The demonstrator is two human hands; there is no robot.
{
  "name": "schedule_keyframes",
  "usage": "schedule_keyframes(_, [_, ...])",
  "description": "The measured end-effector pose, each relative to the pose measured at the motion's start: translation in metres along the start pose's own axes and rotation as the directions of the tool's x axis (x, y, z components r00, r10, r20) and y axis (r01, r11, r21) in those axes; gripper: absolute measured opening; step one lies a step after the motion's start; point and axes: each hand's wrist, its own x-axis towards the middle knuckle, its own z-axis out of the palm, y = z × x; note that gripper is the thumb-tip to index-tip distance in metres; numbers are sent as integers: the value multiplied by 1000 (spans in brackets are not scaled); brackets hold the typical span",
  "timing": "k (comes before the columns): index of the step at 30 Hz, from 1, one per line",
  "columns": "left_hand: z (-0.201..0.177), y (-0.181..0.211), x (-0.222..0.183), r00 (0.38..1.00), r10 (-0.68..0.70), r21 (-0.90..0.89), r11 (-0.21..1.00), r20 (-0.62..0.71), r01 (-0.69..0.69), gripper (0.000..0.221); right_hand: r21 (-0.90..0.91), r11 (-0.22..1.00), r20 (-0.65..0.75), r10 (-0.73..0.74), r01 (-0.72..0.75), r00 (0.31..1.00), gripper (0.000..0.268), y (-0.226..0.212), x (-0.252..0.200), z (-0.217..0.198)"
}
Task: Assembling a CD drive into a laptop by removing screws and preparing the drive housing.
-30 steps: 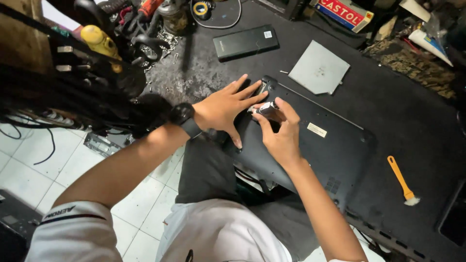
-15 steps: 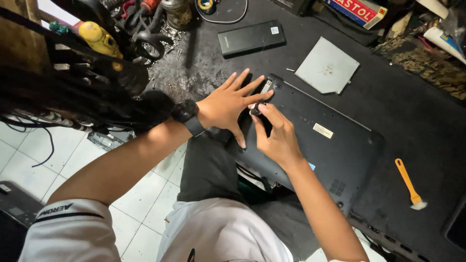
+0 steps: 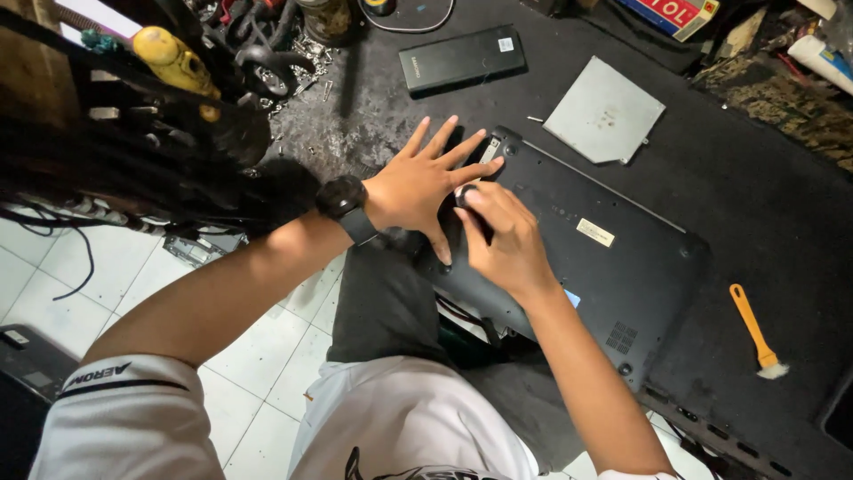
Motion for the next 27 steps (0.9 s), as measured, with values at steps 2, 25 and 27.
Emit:
schedule_keyframes(2, [1,0,0,1000,-10,7,1000,3,10,141,-33,999,-3,-8,8,1000,52,6,-4,4])
schedule_keyframes(25, [27,7,35,996,-7,148,989,-84,20,127,9,997,-135,73,-72,988,60,-66,-56,24])
schedule_keyframes(27, [9,16,23,999,-27,106,994,-33,31,141,-149,988,-95,28,-42,995,46,-76,-48,20])
